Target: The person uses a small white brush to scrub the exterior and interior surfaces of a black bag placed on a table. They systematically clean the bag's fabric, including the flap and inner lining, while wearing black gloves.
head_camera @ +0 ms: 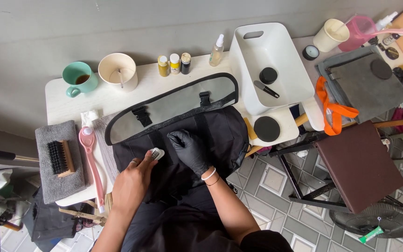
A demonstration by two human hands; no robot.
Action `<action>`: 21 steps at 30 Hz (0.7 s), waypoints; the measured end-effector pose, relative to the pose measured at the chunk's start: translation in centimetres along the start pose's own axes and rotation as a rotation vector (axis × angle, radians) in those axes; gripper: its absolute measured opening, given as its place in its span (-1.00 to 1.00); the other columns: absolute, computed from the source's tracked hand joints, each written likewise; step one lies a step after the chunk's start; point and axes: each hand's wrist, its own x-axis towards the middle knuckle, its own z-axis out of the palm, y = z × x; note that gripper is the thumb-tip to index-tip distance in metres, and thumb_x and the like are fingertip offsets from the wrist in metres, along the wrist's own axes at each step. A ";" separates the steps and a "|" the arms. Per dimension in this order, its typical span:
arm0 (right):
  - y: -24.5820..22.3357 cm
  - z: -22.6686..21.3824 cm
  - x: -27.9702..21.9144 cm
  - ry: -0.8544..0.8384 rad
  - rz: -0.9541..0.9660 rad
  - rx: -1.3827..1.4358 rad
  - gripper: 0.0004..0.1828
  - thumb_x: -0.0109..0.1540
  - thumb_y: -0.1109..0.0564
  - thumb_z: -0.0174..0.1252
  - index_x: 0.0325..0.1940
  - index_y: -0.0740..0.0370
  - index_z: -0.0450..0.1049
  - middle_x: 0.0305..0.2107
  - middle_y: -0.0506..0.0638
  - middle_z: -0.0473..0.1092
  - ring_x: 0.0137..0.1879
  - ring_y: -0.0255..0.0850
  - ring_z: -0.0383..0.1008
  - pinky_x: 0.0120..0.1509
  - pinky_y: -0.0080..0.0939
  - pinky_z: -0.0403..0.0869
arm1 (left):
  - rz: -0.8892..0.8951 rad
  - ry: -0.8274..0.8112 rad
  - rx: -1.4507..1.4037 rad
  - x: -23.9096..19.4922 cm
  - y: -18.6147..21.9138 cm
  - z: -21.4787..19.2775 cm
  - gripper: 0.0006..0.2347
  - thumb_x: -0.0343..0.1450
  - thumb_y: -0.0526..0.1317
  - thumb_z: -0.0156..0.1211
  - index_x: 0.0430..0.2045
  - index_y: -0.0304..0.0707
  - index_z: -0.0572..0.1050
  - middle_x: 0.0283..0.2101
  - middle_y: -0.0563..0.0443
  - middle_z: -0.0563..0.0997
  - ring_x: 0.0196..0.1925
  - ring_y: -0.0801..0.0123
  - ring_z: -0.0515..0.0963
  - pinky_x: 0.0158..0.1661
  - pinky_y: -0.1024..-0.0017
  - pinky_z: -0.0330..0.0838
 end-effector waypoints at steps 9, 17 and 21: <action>-0.2 -0.2 0.2 -0.004 -0.022 0.004 -0.88 0.31 0.19 0.13 -0.12 0.17 0.56 -0.22 -0.01 0.57 -0.10 -0.07 0.60 0.02 -0.13 0.56 | -0.086 -0.106 0.032 -3.5 -1.0 -2.0 -0.63 0.44 0.08 0.12 0.12 0.15 0.54 -0.44 0.10 0.57 -0.56 -0.05 0.62 -0.62 -0.01 0.41; -0.3 0.1 0.2 -0.014 0.023 -0.008 -0.85 0.30 0.20 0.13 -0.10 0.19 0.59 -0.18 0.00 0.59 -0.06 -0.09 0.62 0.07 -0.17 0.56 | -0.068 -0.064 -0.069 1.1 0.8 0.5 -0.63 0.49 0.05 0.07 0.16 0.06 0.51 -0.39 -0.03 0.54 -0.55 -0.25 0.56 -0.62 -0.06 0.40; -0.7 -0.4 0.4 -0.008 -0.002 0.008 -0.86 0.29 0.23 0.14 -0.12 0.22 0.58 -0.20 0.01 0.58 -0.07 -0.10 0.62 0.07 -0.17 0.56 | -0.025 -0.118 -0.105 1.0 0.8 -0.1 -0.63 0.49 0.02 0.05 0.17 0.00 0.49 -0.37 -0.04 0.54 -0.55 -0.23 0.57 -0.64 -0.04 0.41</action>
